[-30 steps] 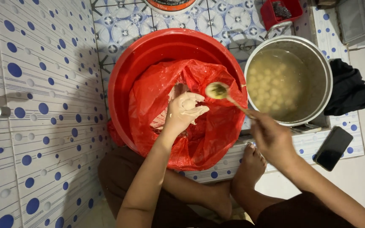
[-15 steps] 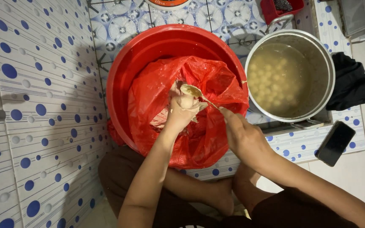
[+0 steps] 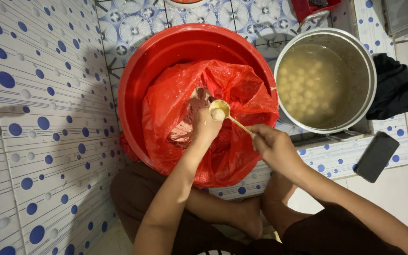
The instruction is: The person is forming small meatballs from a mixture in a red plastic bag and dropping them into a pot of water using a spoon.
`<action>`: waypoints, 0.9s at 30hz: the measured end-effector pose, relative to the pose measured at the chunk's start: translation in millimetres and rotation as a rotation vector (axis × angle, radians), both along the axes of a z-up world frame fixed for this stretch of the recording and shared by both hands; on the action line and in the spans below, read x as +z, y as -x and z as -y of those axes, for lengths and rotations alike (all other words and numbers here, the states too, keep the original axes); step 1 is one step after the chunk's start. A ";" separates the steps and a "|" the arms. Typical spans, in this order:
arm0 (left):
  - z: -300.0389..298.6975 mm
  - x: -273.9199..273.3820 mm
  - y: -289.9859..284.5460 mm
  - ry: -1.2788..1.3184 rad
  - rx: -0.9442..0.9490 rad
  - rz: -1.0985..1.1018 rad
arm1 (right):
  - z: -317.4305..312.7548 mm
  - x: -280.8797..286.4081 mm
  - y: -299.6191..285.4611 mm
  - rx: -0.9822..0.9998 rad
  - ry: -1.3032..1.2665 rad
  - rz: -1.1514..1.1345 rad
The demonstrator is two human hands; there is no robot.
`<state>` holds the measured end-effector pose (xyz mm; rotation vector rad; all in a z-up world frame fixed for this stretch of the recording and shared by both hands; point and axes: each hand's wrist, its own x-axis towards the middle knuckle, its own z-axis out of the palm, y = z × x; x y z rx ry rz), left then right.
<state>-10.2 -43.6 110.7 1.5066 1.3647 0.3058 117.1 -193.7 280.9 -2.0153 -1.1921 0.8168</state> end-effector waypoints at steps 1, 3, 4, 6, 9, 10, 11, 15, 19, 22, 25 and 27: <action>0.8 6.6 0.1 -0.075 -0.045 -0.015 | 1.7 -6.3 -6.3 -0.093 0.048 -0.258; 0.2 6.1 1.1 -0.150 -0.091 -0.031 | 4.4 -3.4 -13.8 -0.186 0.096 -0.518; -1.0 -1.0 1.0 -0.170 -0.108 -0.018 | 5.5 6.0 -15.5 -0.254 0.104 -0.628; -5.0 -18.3 0.7 -0.189 -0.127 -0.006 | 7.6 19.2 -28.0 -0.323 0.112 -0.738; -10.1 -44.5 1.3 -0.310 -0.186 0.044 | 23.1 7.7 -68.7 -0.285 0.111 -0.399; -11.1 -49.7 1.2 -0.320 -0.201 0.065 | 35.7 -10.4 -89.2 -0.367 0.050 -0.360; -12.1 -54.8 0.8 -0.330 -0.216 0.087 | 48.7 -28.3 -110.0 -0.448 -0.011 -0.320; -18.9 -14.2 4.5 -0.419 -0.264 0.032 | 75.5 -69.5 -167.3 -0.454 -0.070 -0.136; -14.1 -56.9 -2.8 -0.300 -0.293 -0.120 | 83.1 -132.0 -220.6 -0.449 0.064 0.280; -11.1 -76.3 3.7 -0.338 -0.366 -0.251 | 71.5 -162.9 -240.2 -0.382 0.081 0.361; -12.7 -88.0 14.3 -0.362 -0.442 -0.349 | 61.7 -173.6 -245.9 -0.335 0.034 0.388; -14.7 -85.6 18.5 -0.331 -0.462 -0.368 | 60.7 -170.6 -247.8 -0.288 -0.041 0.454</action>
